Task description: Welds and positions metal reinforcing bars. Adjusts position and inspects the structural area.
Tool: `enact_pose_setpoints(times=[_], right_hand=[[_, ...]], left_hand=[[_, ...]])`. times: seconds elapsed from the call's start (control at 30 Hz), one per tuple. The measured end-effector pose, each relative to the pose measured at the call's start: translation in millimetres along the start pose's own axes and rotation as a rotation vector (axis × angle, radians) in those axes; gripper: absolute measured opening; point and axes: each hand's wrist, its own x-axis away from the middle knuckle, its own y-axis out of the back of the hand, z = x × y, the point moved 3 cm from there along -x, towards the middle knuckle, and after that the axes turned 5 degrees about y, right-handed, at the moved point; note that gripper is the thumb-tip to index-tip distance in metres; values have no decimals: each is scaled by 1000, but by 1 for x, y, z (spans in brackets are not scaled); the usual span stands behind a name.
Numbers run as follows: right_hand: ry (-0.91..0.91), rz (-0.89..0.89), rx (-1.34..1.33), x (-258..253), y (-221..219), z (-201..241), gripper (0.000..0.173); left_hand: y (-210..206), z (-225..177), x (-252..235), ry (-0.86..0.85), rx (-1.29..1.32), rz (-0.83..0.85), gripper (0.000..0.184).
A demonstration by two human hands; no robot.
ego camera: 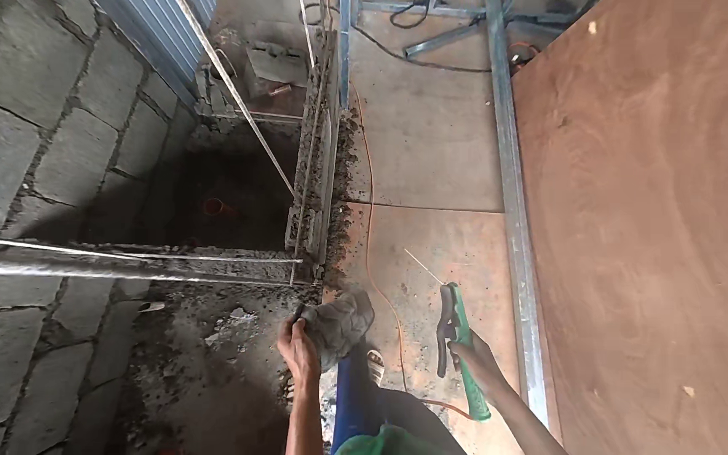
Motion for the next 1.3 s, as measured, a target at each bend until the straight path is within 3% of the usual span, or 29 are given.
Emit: enact_pose_setpoints(times=[0.23, 0.47, 0.53, 0.7, 0.8, 0.93, 1.17, 1.3], right_hand=[[-24, 22, 26, -63, -24, 45, 47], [-61, 49, 63, -134, -56, 83, 50], [-61, 45, 33, -145, -60, 94, 50], [-4, 74, -242, -166, -76, 124, 61], [16, 174, -367, -192, -89, 135, 68], [-31, 277, -444, -230, -88, 135, 69], [-8, 222, -192, -291, -83, 131, 72], [-4, 204, -127, -313, -63, 123, 62]], left_hand=[[-66, -1, -43, -14, -244, 237, 22], [-115, -13, -105, -5, -483, 294, 25], [-130, -17, -107, 29, -486, 441, 26], [-187, -30, -62, 59, -560, 1045, 22], [-223, -32, -42, -25, -488, 1178, 19], [-248, -39, -60, -101, -334, 1050, 23], [-277, -45, -118, -94, -400, 919, 25], [-243, -48, -203, -163, -653, 332, 26]])
